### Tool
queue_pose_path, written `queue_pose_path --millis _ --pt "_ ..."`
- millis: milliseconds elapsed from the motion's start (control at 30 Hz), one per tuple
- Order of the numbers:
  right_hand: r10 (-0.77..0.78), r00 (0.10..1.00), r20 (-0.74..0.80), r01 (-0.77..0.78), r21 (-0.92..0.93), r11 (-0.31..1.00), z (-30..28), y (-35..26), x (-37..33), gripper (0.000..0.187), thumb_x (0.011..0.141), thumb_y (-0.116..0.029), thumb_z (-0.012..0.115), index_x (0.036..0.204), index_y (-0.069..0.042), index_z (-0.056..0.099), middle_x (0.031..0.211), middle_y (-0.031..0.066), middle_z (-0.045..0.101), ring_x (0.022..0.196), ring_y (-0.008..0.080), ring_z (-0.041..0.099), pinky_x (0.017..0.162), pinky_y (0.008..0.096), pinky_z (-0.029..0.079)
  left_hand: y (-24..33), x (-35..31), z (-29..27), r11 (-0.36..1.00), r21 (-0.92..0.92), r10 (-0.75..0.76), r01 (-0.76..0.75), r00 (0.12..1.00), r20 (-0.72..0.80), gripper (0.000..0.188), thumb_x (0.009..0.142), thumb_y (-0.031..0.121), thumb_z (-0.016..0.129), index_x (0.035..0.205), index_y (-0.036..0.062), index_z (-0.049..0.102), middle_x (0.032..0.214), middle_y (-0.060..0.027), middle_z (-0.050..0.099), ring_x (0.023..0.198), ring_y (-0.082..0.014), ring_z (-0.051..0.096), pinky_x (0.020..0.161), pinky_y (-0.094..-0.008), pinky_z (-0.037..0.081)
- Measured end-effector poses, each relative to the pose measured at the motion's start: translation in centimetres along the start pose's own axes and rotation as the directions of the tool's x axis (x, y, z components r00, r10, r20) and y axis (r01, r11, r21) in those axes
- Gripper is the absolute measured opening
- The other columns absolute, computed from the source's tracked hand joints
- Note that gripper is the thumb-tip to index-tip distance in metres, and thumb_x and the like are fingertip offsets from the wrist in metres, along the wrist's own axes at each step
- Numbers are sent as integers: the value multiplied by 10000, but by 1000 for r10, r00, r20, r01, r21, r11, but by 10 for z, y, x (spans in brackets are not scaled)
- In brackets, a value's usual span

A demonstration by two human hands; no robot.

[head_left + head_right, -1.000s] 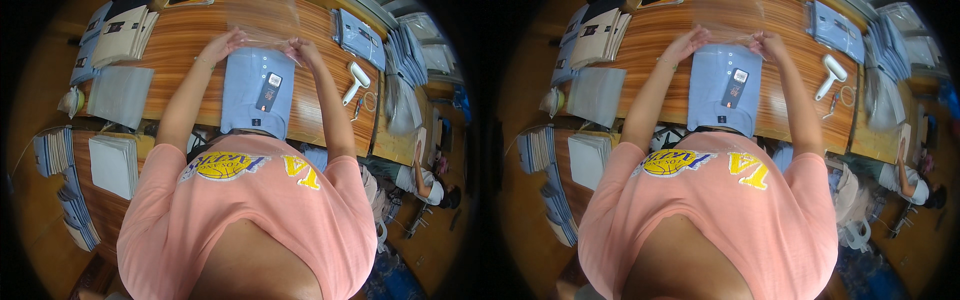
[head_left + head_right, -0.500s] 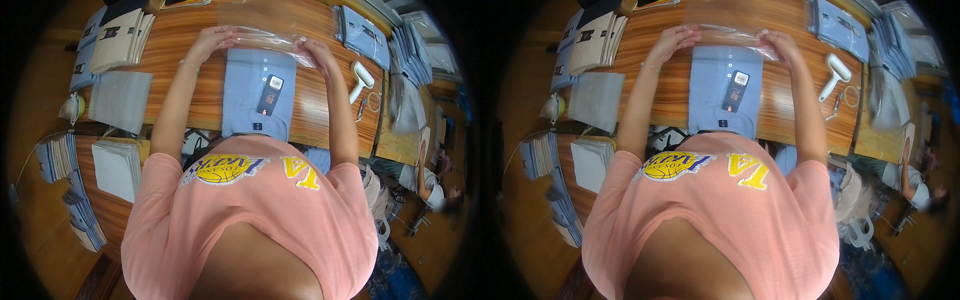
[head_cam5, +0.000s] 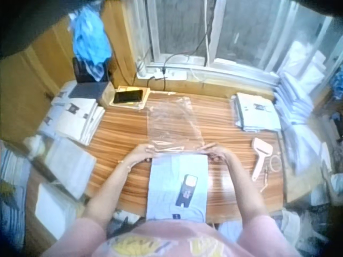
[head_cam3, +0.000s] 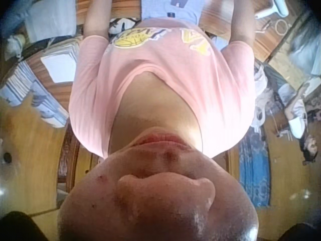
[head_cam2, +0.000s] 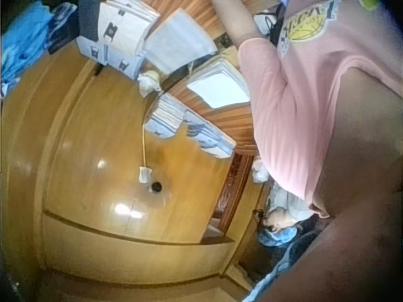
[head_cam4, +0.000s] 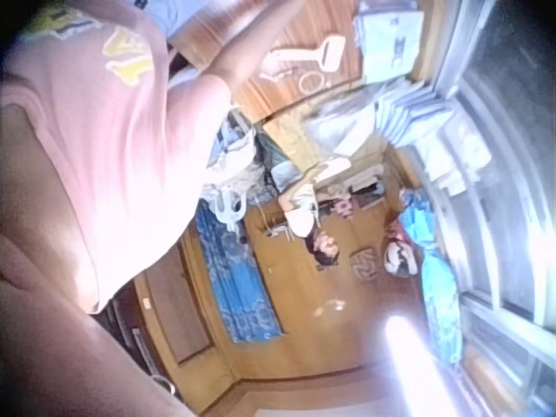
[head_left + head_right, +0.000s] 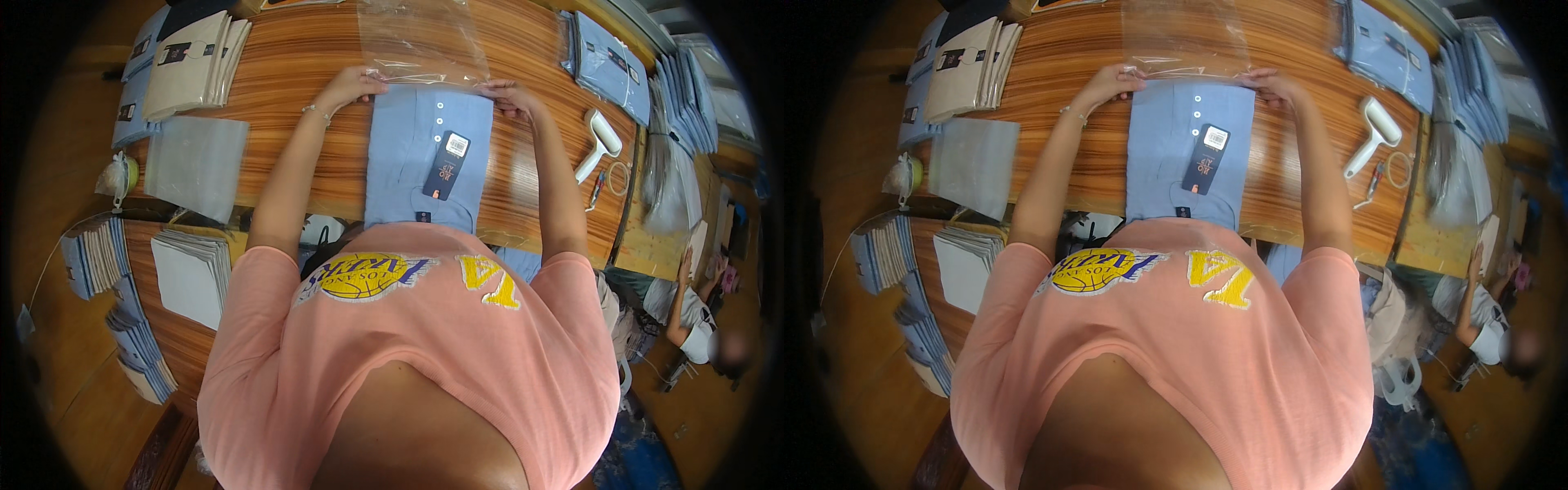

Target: The person folds a light-blue shirt using a card, places the folded shirt into a plastic bag, and seals the bag.

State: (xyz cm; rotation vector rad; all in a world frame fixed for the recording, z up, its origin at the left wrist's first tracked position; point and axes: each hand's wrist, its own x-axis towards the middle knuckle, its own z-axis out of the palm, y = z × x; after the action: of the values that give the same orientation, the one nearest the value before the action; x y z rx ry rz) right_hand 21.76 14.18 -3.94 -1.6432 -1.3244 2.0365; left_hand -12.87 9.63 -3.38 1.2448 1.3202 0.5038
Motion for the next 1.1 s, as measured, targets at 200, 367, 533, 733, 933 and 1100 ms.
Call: queue_pose_path --millis 200,367,533,733,933,1100 --pt "-13 1000 9 14 -183 983 -2 0 5 266 794 -307 692 950 -94 656 552 -86 451 400 15 279 356 182 170 -3 -7 -5 997 27 -70 68 994 88 440 781 151 695 1173 18 546 834 -28 631 564 -50 476 476 -175 376" --pt "-102 993 -62 73 -362 929 -1 6 8 285 776 -296 713 952 -79 661 688 -37 582 454 35 376 360 203 230 -2 -7 1 993 14 -114 114 993 -1 463 781 129 689 1204 24 531 845 -36 643 573 -48 489 470 -175 376" --pt "-200 974 103 220 -251 942 -23 21 19 357 711 -252 761 1001 -68 663 991 105 656 963 195 584 839 300 424 5 -7 8 999 -9 37 -37 999 21 432 783 139 690 1185 45 562 852 -20 650 578 -43 486 467 -173 369" --pt "-170 978 123 204 -382 901 -9 6 -10 227 779 -174 706 977 -80 644 651 -62 527 506 24 409 394 171 283 0 -8 5 991 100 -98 88 990 105 464 773 144 699 1204 63 549 874 1 649 598 -36 487 476 -165 364" --pt "-57 982 180 77 -103 992 -10 13 -11 224 803 -148 674 1010 -75 634 623 -70 522 432 3 332 364 166 235 -3 -12 0 991 -4 -131 134 973 191 585 744 135 717 1271 56 477 973 -41 640 631 -45 484 497 -171 364" --pt "-23 994 109 38 -137 990 -9 11 -7 293 802 -170 679 1078 -88 624 633 -40 552 401 36 317 346 189 216 -9 -18 3 993 -90 -70 79 993 100 604 746 127 709 1286 42 452 1072 -71 622 689 -50 520 517 -177 376"
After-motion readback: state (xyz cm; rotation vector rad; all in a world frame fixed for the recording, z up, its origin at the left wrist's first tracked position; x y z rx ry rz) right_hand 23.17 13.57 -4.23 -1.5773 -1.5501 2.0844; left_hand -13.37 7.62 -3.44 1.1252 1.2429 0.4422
